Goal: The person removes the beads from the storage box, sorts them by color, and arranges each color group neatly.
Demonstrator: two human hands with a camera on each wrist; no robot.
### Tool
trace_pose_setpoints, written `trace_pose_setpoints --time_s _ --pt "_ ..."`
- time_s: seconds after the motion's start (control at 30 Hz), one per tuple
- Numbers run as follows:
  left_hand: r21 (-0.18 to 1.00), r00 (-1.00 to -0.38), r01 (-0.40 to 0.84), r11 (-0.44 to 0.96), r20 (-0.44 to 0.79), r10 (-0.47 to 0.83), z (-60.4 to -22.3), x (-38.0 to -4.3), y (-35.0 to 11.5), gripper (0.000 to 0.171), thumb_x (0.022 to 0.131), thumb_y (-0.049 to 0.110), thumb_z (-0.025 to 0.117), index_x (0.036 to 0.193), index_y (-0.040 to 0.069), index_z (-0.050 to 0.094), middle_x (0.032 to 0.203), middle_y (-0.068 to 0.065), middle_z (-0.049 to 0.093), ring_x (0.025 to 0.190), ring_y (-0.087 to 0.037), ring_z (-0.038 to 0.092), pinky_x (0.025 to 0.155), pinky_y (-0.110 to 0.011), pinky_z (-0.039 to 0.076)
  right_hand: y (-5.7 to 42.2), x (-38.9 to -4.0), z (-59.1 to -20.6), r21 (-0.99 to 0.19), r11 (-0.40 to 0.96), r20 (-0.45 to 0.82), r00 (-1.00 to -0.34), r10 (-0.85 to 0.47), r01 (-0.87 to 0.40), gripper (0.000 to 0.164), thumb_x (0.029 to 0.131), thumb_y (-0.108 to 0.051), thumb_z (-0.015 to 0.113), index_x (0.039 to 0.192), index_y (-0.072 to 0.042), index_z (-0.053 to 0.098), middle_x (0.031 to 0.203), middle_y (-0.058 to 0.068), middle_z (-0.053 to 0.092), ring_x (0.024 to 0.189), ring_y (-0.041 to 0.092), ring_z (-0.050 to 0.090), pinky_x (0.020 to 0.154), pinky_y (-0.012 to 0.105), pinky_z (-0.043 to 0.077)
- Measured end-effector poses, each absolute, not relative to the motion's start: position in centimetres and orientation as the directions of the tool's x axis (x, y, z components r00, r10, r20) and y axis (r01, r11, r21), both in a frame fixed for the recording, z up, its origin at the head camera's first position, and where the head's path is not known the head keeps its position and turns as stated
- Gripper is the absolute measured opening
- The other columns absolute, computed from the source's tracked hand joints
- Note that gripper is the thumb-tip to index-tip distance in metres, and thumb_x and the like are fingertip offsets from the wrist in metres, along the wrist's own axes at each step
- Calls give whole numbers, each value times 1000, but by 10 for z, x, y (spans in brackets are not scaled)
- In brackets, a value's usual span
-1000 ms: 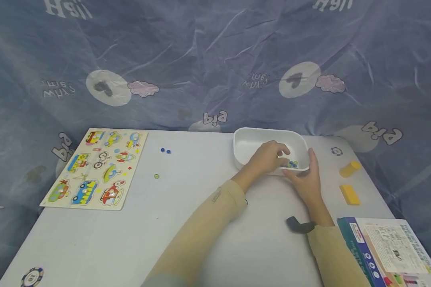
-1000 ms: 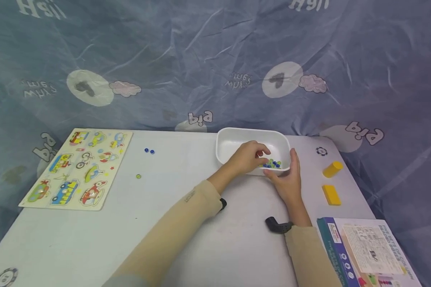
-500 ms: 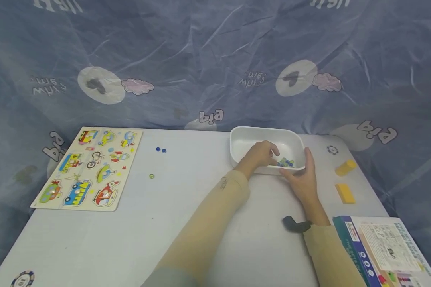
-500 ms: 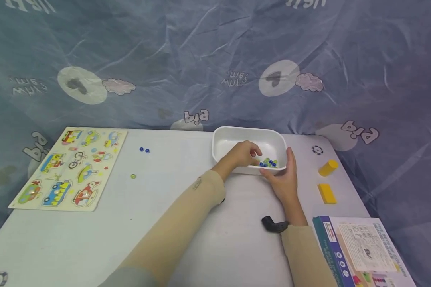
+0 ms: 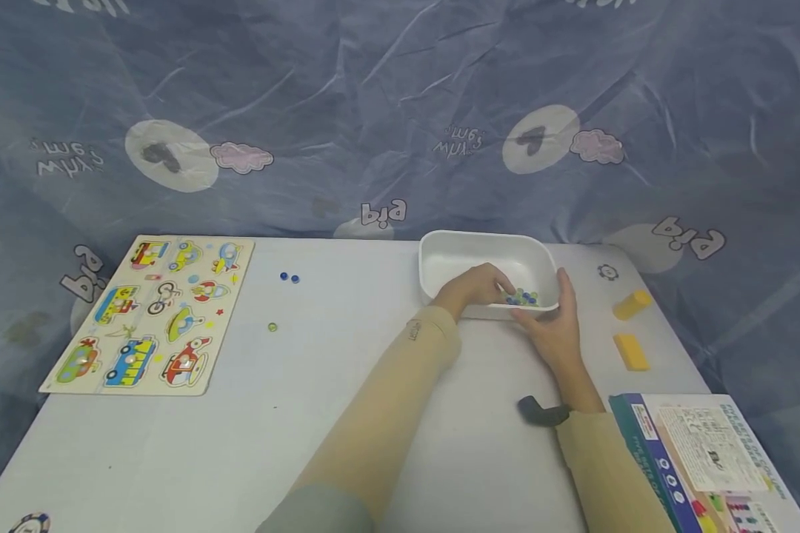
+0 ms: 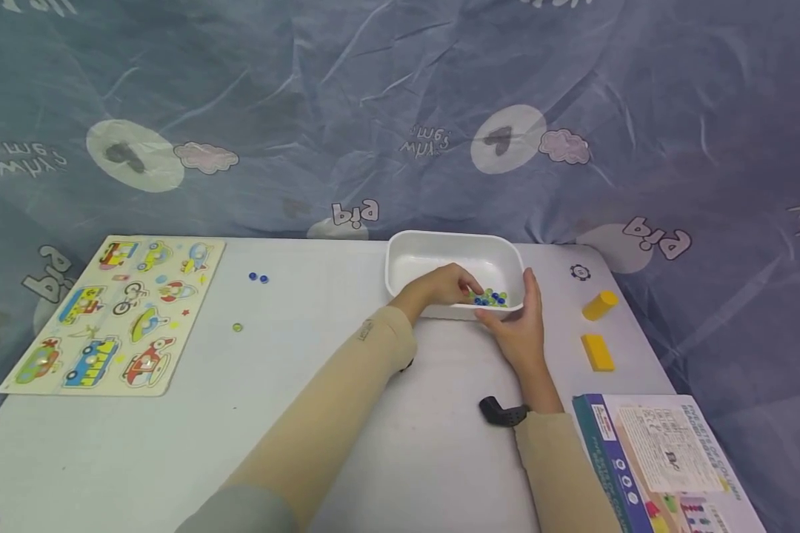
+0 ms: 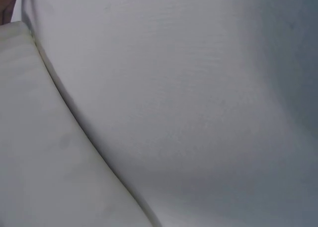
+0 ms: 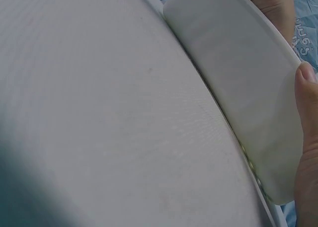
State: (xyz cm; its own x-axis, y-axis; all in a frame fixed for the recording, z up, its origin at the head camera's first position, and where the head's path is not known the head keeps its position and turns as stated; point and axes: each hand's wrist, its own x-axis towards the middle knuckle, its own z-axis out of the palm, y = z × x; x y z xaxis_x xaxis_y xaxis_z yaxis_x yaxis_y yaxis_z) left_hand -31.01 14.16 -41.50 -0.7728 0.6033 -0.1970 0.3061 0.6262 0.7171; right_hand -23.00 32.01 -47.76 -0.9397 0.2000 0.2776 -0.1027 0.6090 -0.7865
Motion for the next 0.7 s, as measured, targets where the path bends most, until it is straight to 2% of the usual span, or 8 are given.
trace_pose_setpoints --time_s 0.1,0.27,0.4,0.53,0.7 --pt "699 -780 299 649 -214 589 -415 -310 142 27 84 19 69 111 21 70 116 6 67 105 -10 60 95 -25 46 320 -229 -477 -789 607 272 -940 205 -96 107 72 -35 81 151 -33 8 160 -5 9 148 18 8 120 43 8" --pt "695 -814 194 692 -279 509 -410 -305 141 27 80 17 70 106 23 72 113 6 69 112 -13 59 101 -34 45 318 -229 -476 -792 606 256 -944 209 -80 109 72 -37 81 150 -37 5 159 -9 7 148 14 7 121 41 8" --pt "686 -834 157 711 -294 468 -408 -304 141 25 79 20 71 104 23 72 112 7 69 115 -13 58 104 -36 43 318 -229 -476 -793 605 250 -944 215 -72 110 71 -38 81 150 -38 4 159 -11 6 148 12 7 121 40 8" --pt "665 -848 156 731 -289 445 -409 -304 144 22 81 22 70 103 22 72 114 7 68 117 -14 57 105 -36 42 319 -229 -476 -786 614 256 -942 217 -72 110 71 -39 81 150 -37 5 159 -9 7 148 14 7 121 40 8" --pt "627 -857 193 755 -267 440 -411 -306 147 20 76 19 74 97 20 73 107 5 71 108 -15 62 99 -33 47 319 -228 -476 -787 614 250 -944 215 -69 111 71 -40 82 150 -36 4 159 -8 7 148 15 7 121 41 8"
